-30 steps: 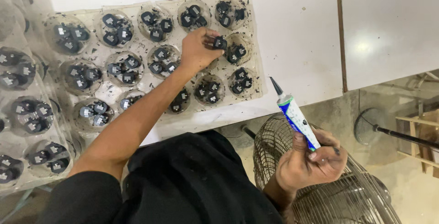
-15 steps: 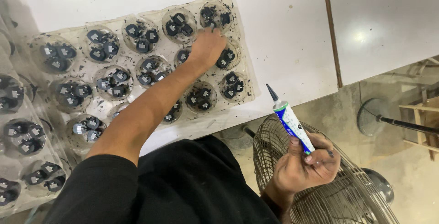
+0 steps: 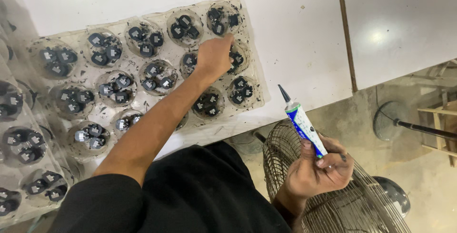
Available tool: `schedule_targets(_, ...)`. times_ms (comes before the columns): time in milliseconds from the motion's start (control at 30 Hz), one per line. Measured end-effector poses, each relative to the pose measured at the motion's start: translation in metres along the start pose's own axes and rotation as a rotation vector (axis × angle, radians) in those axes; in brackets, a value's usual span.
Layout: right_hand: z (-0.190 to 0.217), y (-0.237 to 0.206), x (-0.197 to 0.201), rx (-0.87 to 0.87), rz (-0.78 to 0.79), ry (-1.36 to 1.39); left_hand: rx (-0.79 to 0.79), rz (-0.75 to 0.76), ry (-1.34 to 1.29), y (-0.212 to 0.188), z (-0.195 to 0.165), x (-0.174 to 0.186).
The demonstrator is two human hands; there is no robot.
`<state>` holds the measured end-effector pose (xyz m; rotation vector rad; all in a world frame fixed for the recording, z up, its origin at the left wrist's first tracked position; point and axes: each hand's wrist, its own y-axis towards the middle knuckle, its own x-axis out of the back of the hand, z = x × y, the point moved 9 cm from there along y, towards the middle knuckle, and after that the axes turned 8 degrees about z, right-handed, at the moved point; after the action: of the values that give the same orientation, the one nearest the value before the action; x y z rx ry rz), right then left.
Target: The person picks small black plastic components one at a time from a molded tray and squeezes adhesive from a tube onto each component, then places the treated component back into the tray. The person repeats this across many components in the trays on the worktable.
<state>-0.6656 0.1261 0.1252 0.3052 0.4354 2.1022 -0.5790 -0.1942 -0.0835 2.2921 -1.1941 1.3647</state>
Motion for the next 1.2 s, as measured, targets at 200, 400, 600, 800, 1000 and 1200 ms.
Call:
schedule_targets(200, 0.002, -0.001, -0.007, 0.030, 0.037, -0.001, 0.137, 0.087, -0.008, -0.006, -0.010, -0.016)
schedule_targets(400, 0.002, -0.002, -0.007, -0.018, 0.029, 0.021, 0.150, 0.129, 0.028, -0.004, -0.009, -0.035)
schedule_targets(600, 0.007, -0.001, -0.005, -0.012, 0.021, 0.046, 0.108, 0.103, -0.091, -0.009, -0.016, 0.000)
schedule_targets(800, -0.002, -0.003, -0.008, -0.111, 0.009, 0.247, 0.036, -0.038, -0.815, -0.063, 0.005, 0.054)
schedule_targets(1000, -0.033, -0.007, -0.050, -0.465, 0.074, 0.828, 0.134, -0.025, -1.232, -0.140, 0.027, 0.084)
schedule_targets(1200, 0.008, -0.023, -0.105, -0.430, 0.254, 0.712, 0.145, -0.335, -0.966, -0.215, 0.013, 0.157)
